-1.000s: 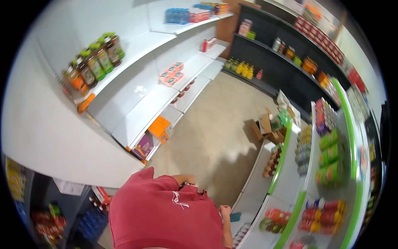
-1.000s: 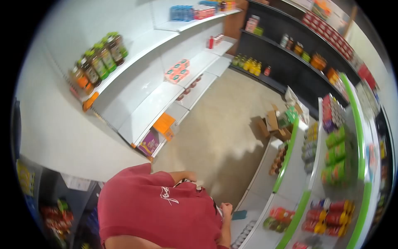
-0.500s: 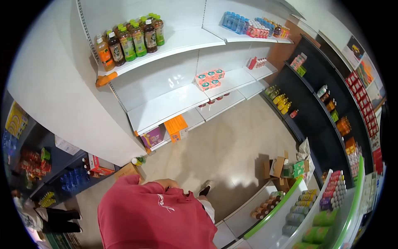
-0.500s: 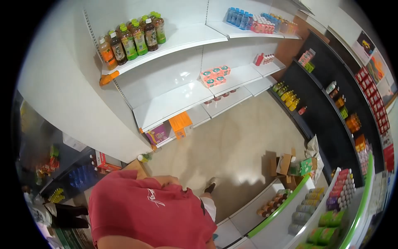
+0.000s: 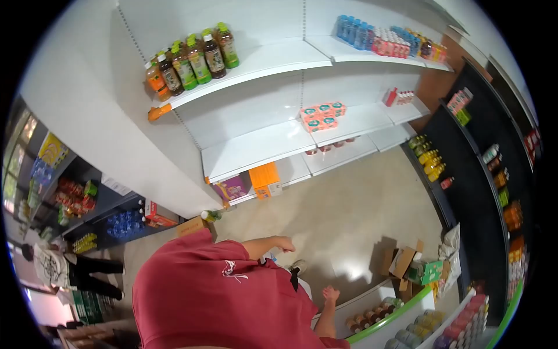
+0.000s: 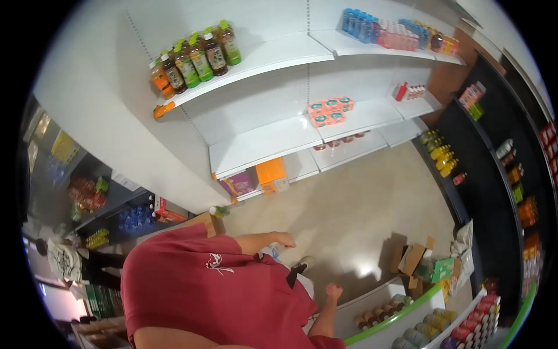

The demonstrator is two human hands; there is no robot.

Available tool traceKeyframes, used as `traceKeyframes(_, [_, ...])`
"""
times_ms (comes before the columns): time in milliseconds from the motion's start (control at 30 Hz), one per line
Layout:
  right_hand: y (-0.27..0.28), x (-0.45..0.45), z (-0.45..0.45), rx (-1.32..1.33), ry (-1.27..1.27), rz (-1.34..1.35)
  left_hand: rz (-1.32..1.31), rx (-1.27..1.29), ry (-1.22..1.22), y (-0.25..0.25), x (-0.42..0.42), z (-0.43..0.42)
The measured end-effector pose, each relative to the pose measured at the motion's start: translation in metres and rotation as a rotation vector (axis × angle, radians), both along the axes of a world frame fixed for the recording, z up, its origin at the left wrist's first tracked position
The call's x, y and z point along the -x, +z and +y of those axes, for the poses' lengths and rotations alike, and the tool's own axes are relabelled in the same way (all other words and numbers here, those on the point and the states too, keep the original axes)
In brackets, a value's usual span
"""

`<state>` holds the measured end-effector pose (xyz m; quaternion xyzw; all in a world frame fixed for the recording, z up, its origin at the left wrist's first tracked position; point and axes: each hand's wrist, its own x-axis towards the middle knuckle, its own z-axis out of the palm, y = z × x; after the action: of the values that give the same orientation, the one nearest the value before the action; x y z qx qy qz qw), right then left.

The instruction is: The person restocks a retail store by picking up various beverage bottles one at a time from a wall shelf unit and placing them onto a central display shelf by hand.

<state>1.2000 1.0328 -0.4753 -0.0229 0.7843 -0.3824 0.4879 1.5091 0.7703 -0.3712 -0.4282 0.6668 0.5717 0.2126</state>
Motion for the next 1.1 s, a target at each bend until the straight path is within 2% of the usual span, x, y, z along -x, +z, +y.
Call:
traceKeyframes(67, [-0.002,0.023,-0.029,-0.045,0.136,-0.028,0.049,-0.014,0.157,0.032,0.018,0.003])
traceKeyframes(167, [-0.018,0.048,-0.05,-0.087,0.25,-0.052,0.074,0.012,0.207,0.024,0.029,0.011])
traceKeyframes(267, [-0.042,0.051,-0.088,-0.057,0.343,-0.118,0.035,0.083,0.14,0.0,0.002,0.004])
traceKeyframes(333, [-0.111,0.054,-0.103,-0.084,0.494,-0.229,0.012,-0.009,0.382,-0.006,-0.029,-0.004])
traceKeyframes(433, [-0.058,0.0,-0.141,-0.155,0.449,-0.211,0.03,-0.145,0.727,-0.005,-0.062,-0.02])
traceKeyframes(500, [-0.038,-0.031,-0.166,-0.16,0.548,-0.197,0.119,-0.208,0.878,0.001,-0.072,-0.044])
traceKeyframes(533, [-0.037,-0.044,-0.177,-0.136,0.656,-0.167,0.168,-0.23,0.933,0.005,-0.075,-0.059])
traceKeyframes(567, [-0.033,-0.051,-0.19,0.016,0.995,-0.039,0.216,-0.241,0.972,0.01,-0.079,-0.075])
traceKeyframes(633, [-0.047,-0.059,-0.217,0.384,1.572,0.317,0.311,-0.222,1.001,0.021,-0.085,-0.11])
traceKeyframes(667, [-0.059,-0.065,-0.235,0.558,1.754,0.571,0.36,-0.192,0.983,0.03,-0.09,-0.126])
traceKeyframes(767, [-0.036,-0.09,-0.293,0.609,1.774,0.663,0.502,-0.014,0.835,0.063,-0.111,-0.183])
traceKeyframes(800, [-0.034,-0.099,-0.323,0.432,1.671,0.565,0.533,0.003,0.835,0.079,-0.118,-0.205])
traceKeyframes(867, [-0.033,-0.119,-0.379,0.096,1.434,0.361,0.533,0.227,0.72,0.103,-0.134,-0.252])
traceKeyframes(900, [0.02,-0.146,-0.404,-0.009,1.106,0.23,0.526,0.335,0.66,0.116,-0.145,-0.272])
traceKeyframes(933, [0.031,-0.17,-0.457,0.193,1.116,0.345,0.568,0.366,0.706,0.142,-0.165,-0.299])
traceKeyframes(967, [0.051,-0.191,-0.486,0.267,1.085,0.434,0.611,0.389,0.754,0.176,-0.175,-0.311])
traceKeyframes(1000, [0.069,-0.207,-0.514,0.422,1.077,0.45,0.653,0.414,0.803,0.209,-0.181,-0.318])
traceKeyframes(1067, [0.1,-0.244,-0.568,0.792,0.978,0.458,0.9,0.564,0.824,0.26,-0.198,-0.339])
traceKeyframes(1100, [0.154,-0.268,-0.587,0.847,0.972,0.332,1.022,0.634,0.834,0.282,-0.205,-0.346])
